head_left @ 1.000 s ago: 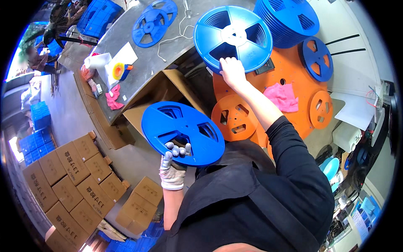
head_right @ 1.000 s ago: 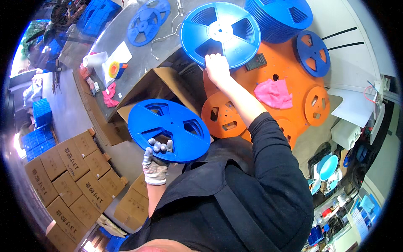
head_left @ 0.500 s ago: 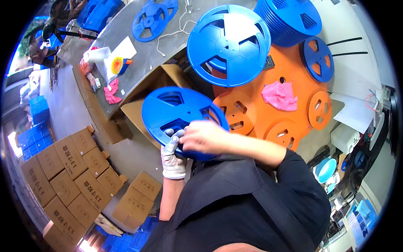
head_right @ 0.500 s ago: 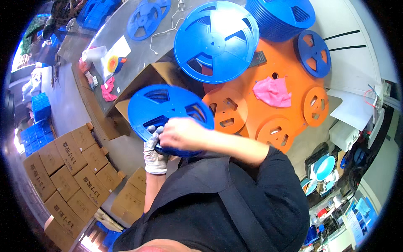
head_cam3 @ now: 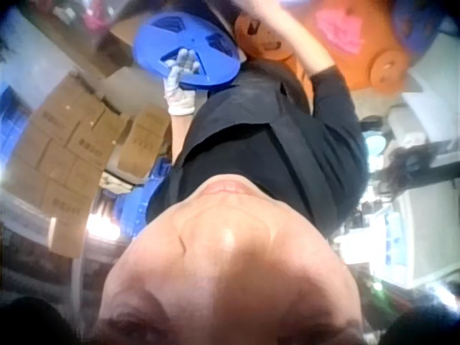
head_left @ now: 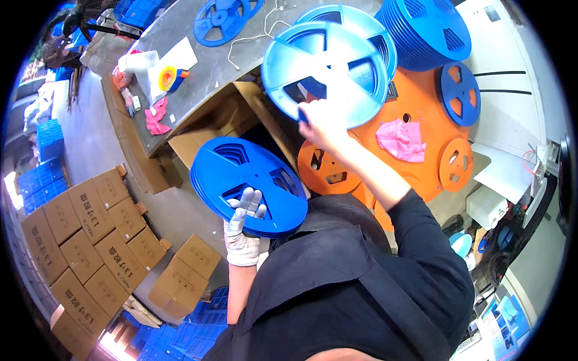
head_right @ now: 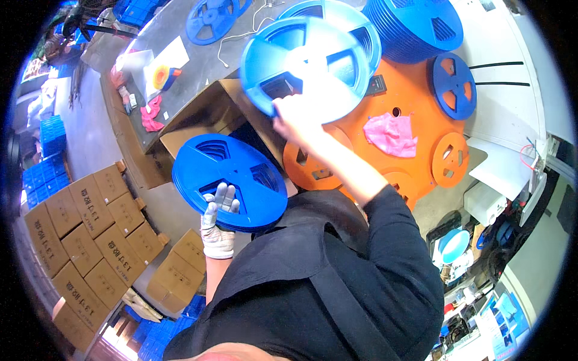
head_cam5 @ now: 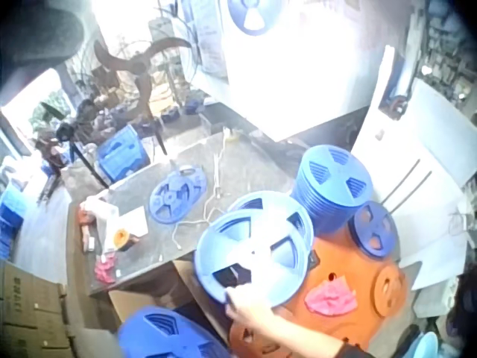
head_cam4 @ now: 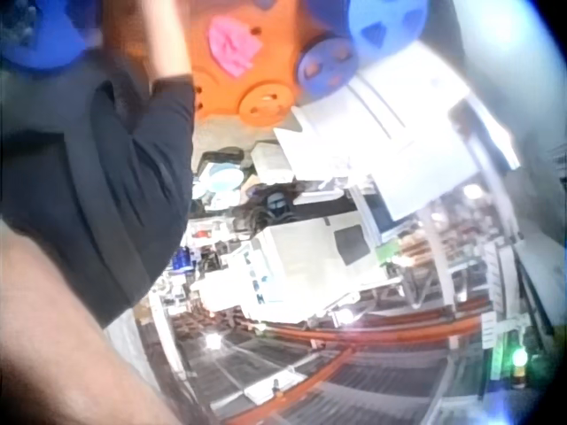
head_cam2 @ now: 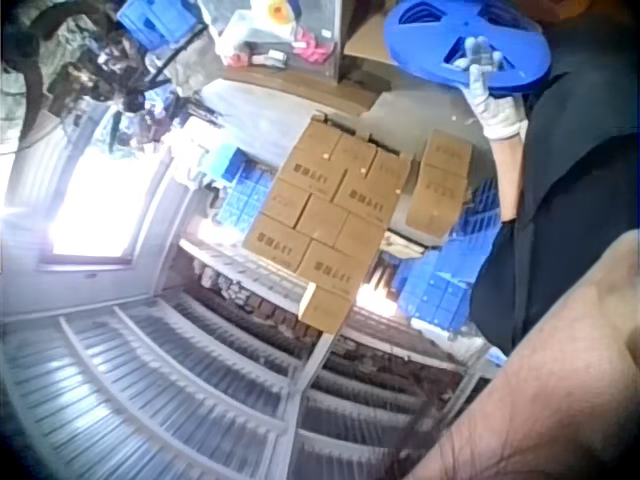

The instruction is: The person picks up blue plastic spools from a table and stacks them into a cardboard box. They then place the stack of spools into a large yellow sack. The person repeats this process, handling the spools one by one or in small groups, and placing them into the sack.

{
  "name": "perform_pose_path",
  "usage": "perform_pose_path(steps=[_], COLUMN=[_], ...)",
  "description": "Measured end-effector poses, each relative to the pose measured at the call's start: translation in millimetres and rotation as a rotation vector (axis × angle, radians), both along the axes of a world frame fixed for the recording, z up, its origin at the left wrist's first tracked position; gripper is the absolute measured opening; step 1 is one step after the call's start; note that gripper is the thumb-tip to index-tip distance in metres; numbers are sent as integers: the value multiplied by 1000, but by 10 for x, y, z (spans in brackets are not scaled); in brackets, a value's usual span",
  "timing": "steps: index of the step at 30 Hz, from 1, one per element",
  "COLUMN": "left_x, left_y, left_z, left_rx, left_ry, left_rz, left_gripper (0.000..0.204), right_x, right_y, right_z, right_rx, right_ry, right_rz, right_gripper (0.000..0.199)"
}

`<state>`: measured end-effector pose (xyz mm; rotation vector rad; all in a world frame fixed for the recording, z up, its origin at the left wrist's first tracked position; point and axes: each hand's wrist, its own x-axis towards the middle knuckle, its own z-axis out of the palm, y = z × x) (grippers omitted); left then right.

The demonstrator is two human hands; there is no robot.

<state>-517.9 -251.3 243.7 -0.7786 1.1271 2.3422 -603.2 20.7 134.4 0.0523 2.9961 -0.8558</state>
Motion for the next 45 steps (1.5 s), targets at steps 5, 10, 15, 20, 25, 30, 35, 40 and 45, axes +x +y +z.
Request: perform_pose_path(steps=[5,10,15,20,25,30,35,40,45], left_x=[-53,-109,7,-16,-40,-68,40,56,34], left_y=[39,52,26,139,277,232,198,181,168], left_z=[-56,126,169,193,9,15,163,153,31], left_rx=[114,-42,166,150,250,-9,147,187,217], left_ry=[-47,27,21,-12,87,72,-7,49,41], left_rz=[-18,90,48,-21,-100,-129,3,-44,-95], left_gripper=[31,33,29,32,52,46,46,48,52], right_x=[569,254,-347,-271,355,760,-162,-373,-121], right_y=[-748,-367,606,607,-228,-680,202,771,317], right_z=[1209,520,-675,-567,851,1140,103,-876,-106], right_rx=[-424,-503,258,234,-329,-542,-257,322,3], right_ry=[-209,547,244,8,206,275,418,4,181], right_rz=[353,328,-256,-122,90,405,-31,-170,-50], right_gripper=[35,15,46,33,32,37,17,42,30])
